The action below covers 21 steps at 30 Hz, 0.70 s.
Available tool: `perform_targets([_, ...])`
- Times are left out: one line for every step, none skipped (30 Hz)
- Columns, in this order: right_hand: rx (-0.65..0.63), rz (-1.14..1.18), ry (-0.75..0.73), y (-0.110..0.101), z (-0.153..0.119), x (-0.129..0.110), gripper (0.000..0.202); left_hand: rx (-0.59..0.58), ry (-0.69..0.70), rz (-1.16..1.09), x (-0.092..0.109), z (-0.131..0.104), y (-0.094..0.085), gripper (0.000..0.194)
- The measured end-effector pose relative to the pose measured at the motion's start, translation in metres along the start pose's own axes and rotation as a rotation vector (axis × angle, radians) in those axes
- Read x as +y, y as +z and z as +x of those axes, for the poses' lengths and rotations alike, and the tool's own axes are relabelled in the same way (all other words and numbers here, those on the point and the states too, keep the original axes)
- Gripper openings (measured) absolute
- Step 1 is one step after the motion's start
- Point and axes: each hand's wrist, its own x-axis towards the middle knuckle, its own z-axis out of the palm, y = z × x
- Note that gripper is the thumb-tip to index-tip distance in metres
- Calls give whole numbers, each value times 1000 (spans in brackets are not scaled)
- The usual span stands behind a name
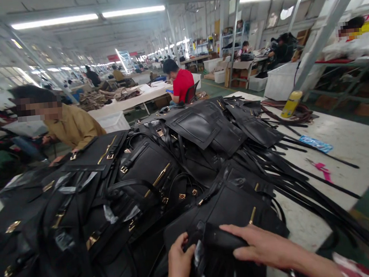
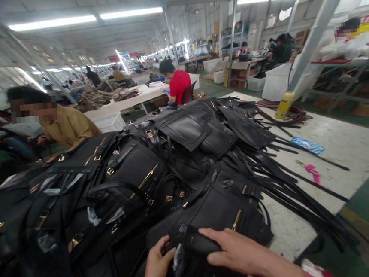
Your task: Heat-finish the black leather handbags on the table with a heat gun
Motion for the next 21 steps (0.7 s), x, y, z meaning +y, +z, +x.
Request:
perform_targets([-28,-16,-41,1,11,-9,54,-23,11,-70,2,0,1,30])
perform_targets([-58,-14,-52,3,23,-17,53,-32,6,-141,3,0,2,31])
perform_targets([-109,8,-47,5,34,-24,53,-24,-20,-214,3,0,3,32])
perform_targets([-148,28,-49,6,44,-29,53,-4,-64,-291,1,-1,3,35])
perform_targets([-180,48,-57,7,53,-34,53,14,-111,-368,0,-1,3,37])
perform_targets([-202,65,-73,8,61,-38,53,19,-152,-440,-2,-2,3,39])
perform_targets([-206,79,-94,8,67,-40,54,22,-189,-501,-4,-3,2,40])
perform_targets([-193,94,-111,7,71,-42,53,22,-218,-551,-5,-4,1,42])
perform_targets([-163,111,-119,6,74,-44,53,21,-240,-589,-5,-4,0,43])
perform_targets([-125,126,-118,4,75,-44,52,19,-256,-618,-4,-5,0,46])
perform_targets([-84,138,-111,1,75,-43,52,20,-267,-642,-2,-5,-1,48])
perform_targets([-48,147,-104,-2,74,-42,53,20,-272,-660,0,-6,-1,51])
perform_targets([-27,149,-101,-5,71,-39,53,14,-271,-674,3,-7,-1,52])
perform_targets([-28,145,-105,-8,68,-36,54,1,-265,-681,5,-8,-1,52])
perform_targets([-50,138,-116,-9,65,-33,54,-17,-259,-681,7,-9,0,51])
perform_targets([-76,123,-127,-8,62,-31,54,-38,-244,-675,9,-9,1,49])
perform_targets([-96,103,-137,-6,59,-30,53,-53,-228,-666,11,-9,3,47])
perform_targets([-112,82,-146,-3,58,-30,53,-66,-212,-652,12,-9,5,45])
perform_targets([-116,66,-153,1,58,-32,52,-73,-194,-633,13,-8,6,42])
perform_targets([-95,57,-160,5,59,-35,52,-67,-174,-599,13,-7,8,39])
perform_targets([-57,52,-169,7,61,-40,52,-44,-153,-556,14,-4,9,35])
